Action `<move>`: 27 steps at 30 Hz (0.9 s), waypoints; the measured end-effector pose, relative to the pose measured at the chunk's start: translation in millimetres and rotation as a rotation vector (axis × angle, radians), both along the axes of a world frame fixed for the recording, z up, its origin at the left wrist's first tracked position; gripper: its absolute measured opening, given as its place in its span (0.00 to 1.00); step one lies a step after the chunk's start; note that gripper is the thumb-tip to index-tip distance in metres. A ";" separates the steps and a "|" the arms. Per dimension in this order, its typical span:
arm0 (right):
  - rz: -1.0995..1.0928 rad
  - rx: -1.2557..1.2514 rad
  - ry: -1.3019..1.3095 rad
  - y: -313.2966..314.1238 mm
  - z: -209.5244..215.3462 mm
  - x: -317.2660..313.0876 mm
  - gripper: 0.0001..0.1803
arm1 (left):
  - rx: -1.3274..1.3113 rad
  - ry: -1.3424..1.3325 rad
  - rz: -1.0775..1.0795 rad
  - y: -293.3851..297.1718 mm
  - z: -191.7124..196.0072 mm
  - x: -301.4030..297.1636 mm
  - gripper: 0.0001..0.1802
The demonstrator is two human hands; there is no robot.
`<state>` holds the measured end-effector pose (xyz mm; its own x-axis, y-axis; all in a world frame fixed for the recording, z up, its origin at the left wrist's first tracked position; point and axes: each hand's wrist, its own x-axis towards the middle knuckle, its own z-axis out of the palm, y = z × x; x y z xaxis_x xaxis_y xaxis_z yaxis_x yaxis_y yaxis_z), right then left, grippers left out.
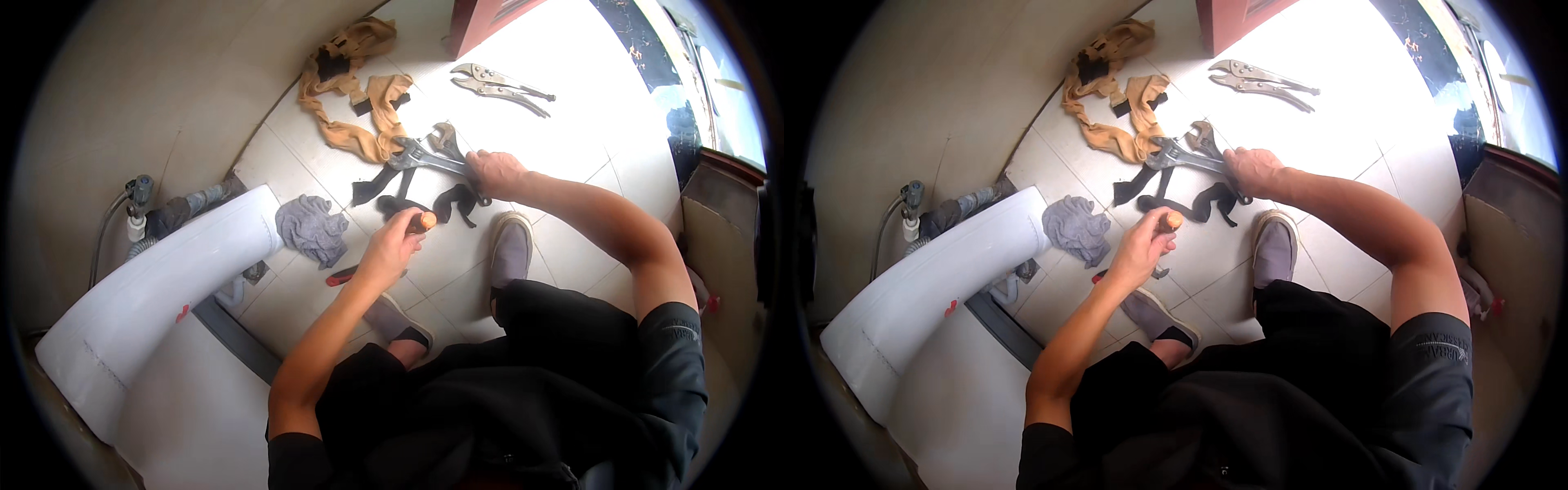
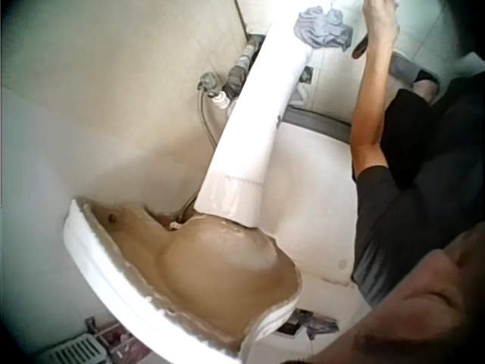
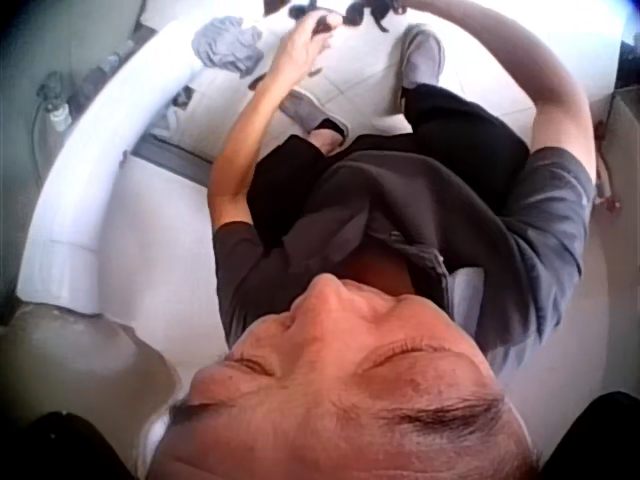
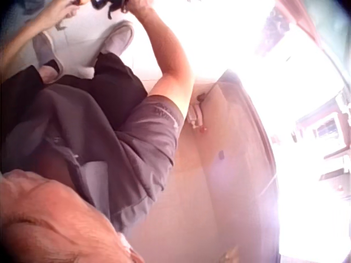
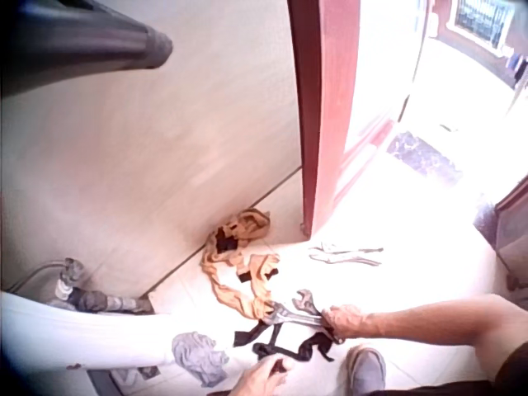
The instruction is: The person works on a toilet plumbing connection using a wrench, then moves to a living room to organize tools in a drawer. They place a wrench and other items into a drawer and wipe their hands with a cloth. Finally, they walk to a garage area and pick up a hammer from a shelf.
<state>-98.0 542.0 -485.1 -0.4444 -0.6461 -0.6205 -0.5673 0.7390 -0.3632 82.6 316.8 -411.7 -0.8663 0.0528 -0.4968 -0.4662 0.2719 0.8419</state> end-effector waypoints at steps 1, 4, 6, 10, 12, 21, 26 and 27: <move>-0.004 -0.013 -0.018 1.6 0.9 -2.0 0.18 | 0.024 0.008 0.020 0.4 5.3 -1.3 0.19; 0.029 -0.003 -0.082 6.8 -0.6 -10.4 0.19 | 0.004 0.056 0.012 4.1 15.3 -5.5 0.19; 0.033 -0.017 -0.049 4.3 3.5 -7.6 0.17 | 0.018 0.025 0.039 9.1 19.3 -5.2 0.19; 0.096 -0.248 0.095 -8.9 36.8 6.8 0.17 | -0.024 -0.042 0.099 10.6 21.9 2.6 0.21; -0.052 -0.293 -0.440 -29.0 87.3 4.2 0.19 | -0.219 0.127 0.070 9.0 22.7 7.4 0.21; -0.548 -0.624 -0.956 -32.4 108.8 30.3 0.14 | -0.468 0.254 -0.039 7.0 51.4 -8.4 0.23; -0.945 -0.842 -1.312 -46.0 95.1 41.3 0.07 | -0.018 0.128 0.154 8.0 51.9 -13.2 0.17; -0.968 -0.851 -1.463 -47.8 95.2 37.7 0.07 | 0.268 -0.029 0.230 5.0 50.8 -14.1 0.17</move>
